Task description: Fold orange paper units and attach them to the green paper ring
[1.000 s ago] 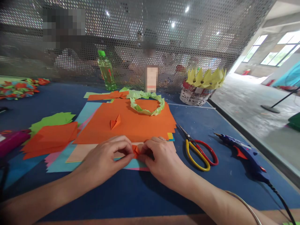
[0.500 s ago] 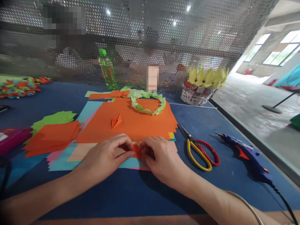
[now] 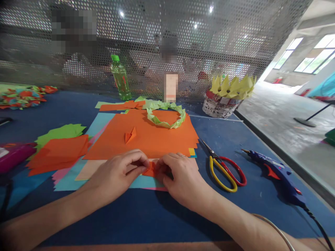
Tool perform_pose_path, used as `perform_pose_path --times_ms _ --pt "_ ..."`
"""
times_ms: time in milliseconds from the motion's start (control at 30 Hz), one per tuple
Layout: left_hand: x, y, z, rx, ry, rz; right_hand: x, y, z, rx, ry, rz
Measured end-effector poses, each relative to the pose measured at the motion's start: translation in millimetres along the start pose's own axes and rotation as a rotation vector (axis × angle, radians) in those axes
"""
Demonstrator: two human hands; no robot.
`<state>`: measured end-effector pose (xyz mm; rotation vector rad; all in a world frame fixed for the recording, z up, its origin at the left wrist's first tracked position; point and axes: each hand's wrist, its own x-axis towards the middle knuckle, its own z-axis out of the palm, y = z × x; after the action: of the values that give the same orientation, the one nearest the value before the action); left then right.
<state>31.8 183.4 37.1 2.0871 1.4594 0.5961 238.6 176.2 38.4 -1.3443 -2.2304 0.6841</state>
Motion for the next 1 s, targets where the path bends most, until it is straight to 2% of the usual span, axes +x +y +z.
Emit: perform_pose_path --times_ms 133,433,700,1000 --pt "-1 0 -1.9 0.002 0.005 -0.052 0 1 0 -0.007 -0.008 0.0" --pt "2 2 5.5 0.008 0.024 -0.05 0 0 -2 -0.025 -0.013 -0.005" --pt "3 6 4.0 0.034 -0.001 -0.079 4 3 -1 0.054 -0.03 0.052" --pt "7 10 1.4 0.008 -0.04 -0.122 4 3 4 -0.056 0.009 0.054"
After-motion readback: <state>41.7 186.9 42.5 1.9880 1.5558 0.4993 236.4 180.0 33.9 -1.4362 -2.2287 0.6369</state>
